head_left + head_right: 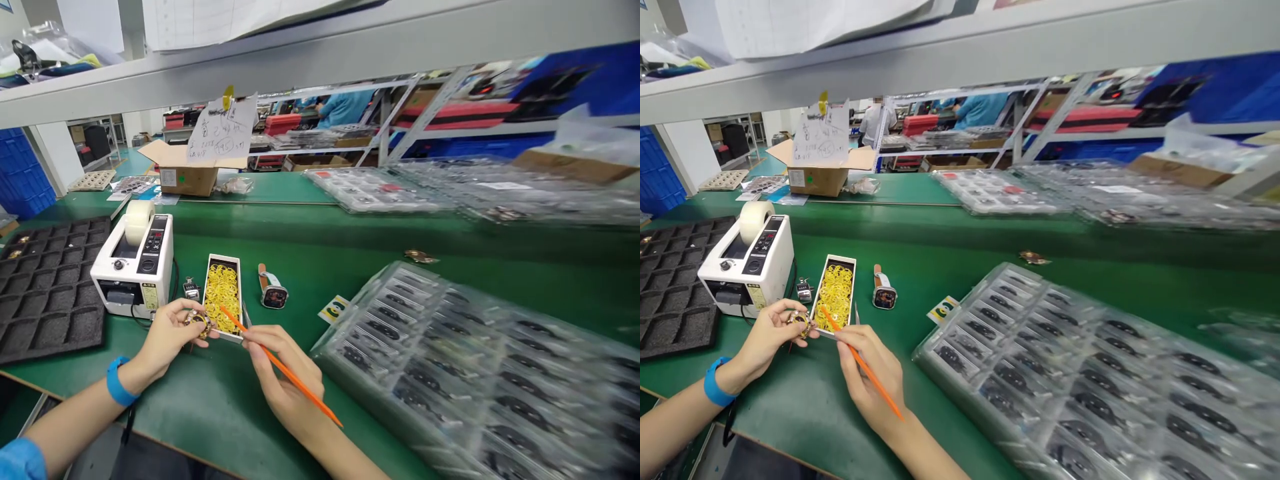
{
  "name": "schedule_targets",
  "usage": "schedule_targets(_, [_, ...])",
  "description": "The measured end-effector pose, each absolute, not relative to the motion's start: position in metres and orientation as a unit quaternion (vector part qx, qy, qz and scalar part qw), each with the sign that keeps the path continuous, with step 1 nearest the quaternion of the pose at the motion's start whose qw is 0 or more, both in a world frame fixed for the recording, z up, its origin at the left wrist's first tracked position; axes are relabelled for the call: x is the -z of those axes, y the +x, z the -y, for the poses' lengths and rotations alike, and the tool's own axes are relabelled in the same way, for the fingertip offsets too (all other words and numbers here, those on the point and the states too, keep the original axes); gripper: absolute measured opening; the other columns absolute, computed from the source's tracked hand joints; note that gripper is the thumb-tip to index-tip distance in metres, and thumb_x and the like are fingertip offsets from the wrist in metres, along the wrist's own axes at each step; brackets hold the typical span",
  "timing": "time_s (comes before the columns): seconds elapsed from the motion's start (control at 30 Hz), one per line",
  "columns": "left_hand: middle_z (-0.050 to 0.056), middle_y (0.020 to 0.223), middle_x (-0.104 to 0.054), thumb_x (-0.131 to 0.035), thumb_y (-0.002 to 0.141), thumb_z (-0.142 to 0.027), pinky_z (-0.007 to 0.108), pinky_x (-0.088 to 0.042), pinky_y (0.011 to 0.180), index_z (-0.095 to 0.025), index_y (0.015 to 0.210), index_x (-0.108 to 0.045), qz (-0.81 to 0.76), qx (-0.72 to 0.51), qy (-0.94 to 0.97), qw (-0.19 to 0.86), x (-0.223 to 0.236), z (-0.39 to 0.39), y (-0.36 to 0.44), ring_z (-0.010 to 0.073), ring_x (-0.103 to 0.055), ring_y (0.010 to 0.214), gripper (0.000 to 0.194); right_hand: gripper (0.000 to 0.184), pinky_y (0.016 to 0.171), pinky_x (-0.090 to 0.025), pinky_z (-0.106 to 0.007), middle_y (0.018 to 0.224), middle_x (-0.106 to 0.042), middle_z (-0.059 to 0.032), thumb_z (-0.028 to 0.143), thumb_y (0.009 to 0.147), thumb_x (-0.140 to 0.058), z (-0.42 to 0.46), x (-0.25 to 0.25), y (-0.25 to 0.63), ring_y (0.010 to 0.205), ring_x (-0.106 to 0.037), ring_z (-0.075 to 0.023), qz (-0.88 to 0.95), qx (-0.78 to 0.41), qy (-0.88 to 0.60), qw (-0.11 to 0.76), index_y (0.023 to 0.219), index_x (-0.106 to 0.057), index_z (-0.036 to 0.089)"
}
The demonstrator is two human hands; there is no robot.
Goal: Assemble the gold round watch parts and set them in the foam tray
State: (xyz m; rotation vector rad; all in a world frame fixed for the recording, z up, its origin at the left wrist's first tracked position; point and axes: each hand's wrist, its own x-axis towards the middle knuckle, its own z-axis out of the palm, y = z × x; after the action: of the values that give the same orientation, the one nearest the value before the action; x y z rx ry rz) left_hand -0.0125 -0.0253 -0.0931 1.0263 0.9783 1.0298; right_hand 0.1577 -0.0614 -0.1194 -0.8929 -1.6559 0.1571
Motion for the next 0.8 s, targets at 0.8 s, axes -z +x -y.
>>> schedule_targets(0.8, [0.006, 0.104, -0.067, -0.051, 0.070, -0.004, 0.027, -0.054, 0.084, -0.017, 0.111, -0.052, -0.417, -0.423, 0.622, 0.511, 0.113, 0.044, 0.001, 0.0164, -0.067, 0.094, 0.043, 0.013, 0.058, -0.048, -0.021, 0.075, -0.066, -0.0025, 0.014, 0.086, -0.051, 0.049, 0.135, 0.137, 0.065, -0.064, -0.0138, 0.703, -0.057, -0.481, 0.521, 0.085, -0.063, 0.018])
